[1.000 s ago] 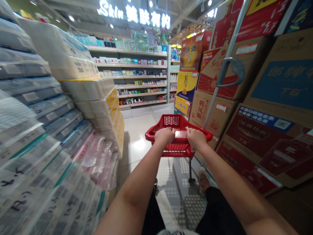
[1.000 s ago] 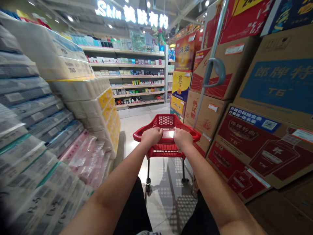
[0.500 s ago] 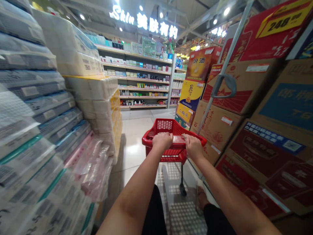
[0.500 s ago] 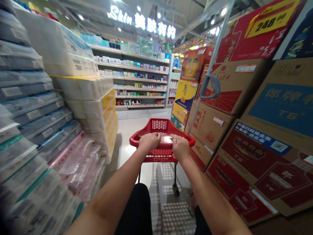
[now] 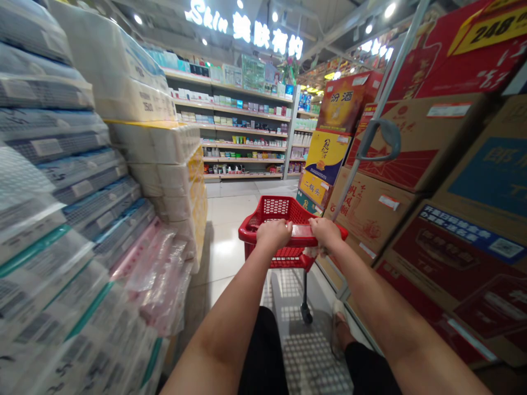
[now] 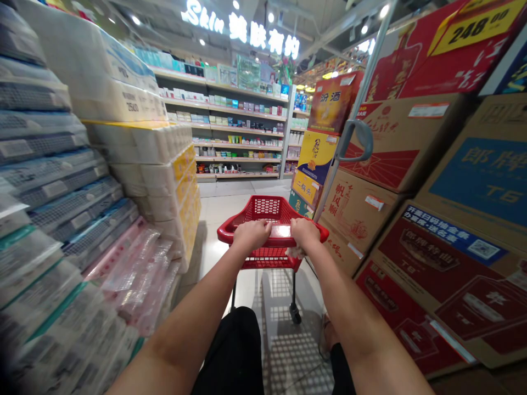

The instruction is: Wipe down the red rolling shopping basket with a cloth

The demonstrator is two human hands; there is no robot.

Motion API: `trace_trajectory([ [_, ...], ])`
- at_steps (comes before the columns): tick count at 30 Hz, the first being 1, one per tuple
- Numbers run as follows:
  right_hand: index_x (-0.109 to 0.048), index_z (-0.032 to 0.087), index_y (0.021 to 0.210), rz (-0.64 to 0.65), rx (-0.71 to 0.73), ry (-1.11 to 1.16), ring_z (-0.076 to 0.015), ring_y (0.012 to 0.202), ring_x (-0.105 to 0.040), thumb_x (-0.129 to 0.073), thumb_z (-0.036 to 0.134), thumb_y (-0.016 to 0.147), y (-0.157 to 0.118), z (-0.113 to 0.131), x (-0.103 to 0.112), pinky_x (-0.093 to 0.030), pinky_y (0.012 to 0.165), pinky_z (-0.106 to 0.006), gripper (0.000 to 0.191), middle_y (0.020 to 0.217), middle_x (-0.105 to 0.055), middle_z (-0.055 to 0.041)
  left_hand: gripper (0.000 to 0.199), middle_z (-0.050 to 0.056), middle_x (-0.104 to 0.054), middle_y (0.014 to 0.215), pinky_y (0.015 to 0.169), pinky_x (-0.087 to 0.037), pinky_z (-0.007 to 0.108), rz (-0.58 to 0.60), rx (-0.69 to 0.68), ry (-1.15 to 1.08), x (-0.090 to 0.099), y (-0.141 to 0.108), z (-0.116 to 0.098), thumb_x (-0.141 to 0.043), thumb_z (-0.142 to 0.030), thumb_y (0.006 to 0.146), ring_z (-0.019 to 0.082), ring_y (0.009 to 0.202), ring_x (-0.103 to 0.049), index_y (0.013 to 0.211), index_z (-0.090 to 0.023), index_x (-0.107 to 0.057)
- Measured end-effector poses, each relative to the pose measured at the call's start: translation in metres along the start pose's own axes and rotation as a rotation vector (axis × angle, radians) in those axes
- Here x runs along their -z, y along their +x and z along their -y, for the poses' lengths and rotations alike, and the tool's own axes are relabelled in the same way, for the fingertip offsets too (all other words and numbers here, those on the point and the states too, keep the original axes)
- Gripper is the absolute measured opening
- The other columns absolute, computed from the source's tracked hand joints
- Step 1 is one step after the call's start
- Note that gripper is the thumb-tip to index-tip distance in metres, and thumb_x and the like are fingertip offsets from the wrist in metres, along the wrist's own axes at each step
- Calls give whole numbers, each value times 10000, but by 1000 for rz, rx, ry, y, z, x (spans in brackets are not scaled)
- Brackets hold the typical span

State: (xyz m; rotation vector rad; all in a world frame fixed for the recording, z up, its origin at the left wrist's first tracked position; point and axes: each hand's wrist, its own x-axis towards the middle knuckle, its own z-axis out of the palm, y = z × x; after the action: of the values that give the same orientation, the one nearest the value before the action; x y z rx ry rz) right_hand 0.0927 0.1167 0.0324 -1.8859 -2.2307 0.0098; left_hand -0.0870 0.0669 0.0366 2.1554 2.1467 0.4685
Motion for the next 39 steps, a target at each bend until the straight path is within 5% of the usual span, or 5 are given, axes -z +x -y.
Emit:
trace_trajectory([
  [8,-575,111,1174,-676,-110,1064,-187,802,-658,-188,628,928,-7,-13,21,-507,686,-283,692,1001,-685,-126,552,107,-704,1058,855,-486,437,14,-11,2,1,1,2,-198,-502,939,294,991,-651,1069,-224,-657],
  [18,-635,280,1166,-146,39,191,-253,1095,-557,-367,527,935,-10,19,10,-394,953,-425,431,1204,-634,-68,563,116,-705,1044,846,-490,419,-7,-24,-2,-4,-3,-7,-202,-518,938,290,984,-653,1052,-211,-660],
  [24,-672,223,1125,-15,219,340,-180,1071,-592,-441,278,885,-7,8,-4,-424,961,-295,337,1176,-659,-48,551,104,-710,1039,845,-490,403,6,-41,-4,-2,-5,-6,-202,-503,945,276,979,-655,1057,-228,-666],
  [36,-556,135,1277,-434,185,467,-210,1262,-459,-444,150,768,-16,-25,10,-379,1056,-328,521,1396,-462,-125,551,101,-706,1058,844,-497,436,-3,-47,0,-2,-3,-10,-188,-486,948,291,984,-654,1058,-228,-662],
  [39,-616,183,1205,-259,275,328,-210,1178,-500,-442,260,880,-19,-9,7,-387,1031,-337,377,1239,-579,-94,555,112,-704,1059,842,-498,443,-4,-51,14,-3,-2,-11,-179,-469,950,299,990,-653,1057,-213,-660],
])
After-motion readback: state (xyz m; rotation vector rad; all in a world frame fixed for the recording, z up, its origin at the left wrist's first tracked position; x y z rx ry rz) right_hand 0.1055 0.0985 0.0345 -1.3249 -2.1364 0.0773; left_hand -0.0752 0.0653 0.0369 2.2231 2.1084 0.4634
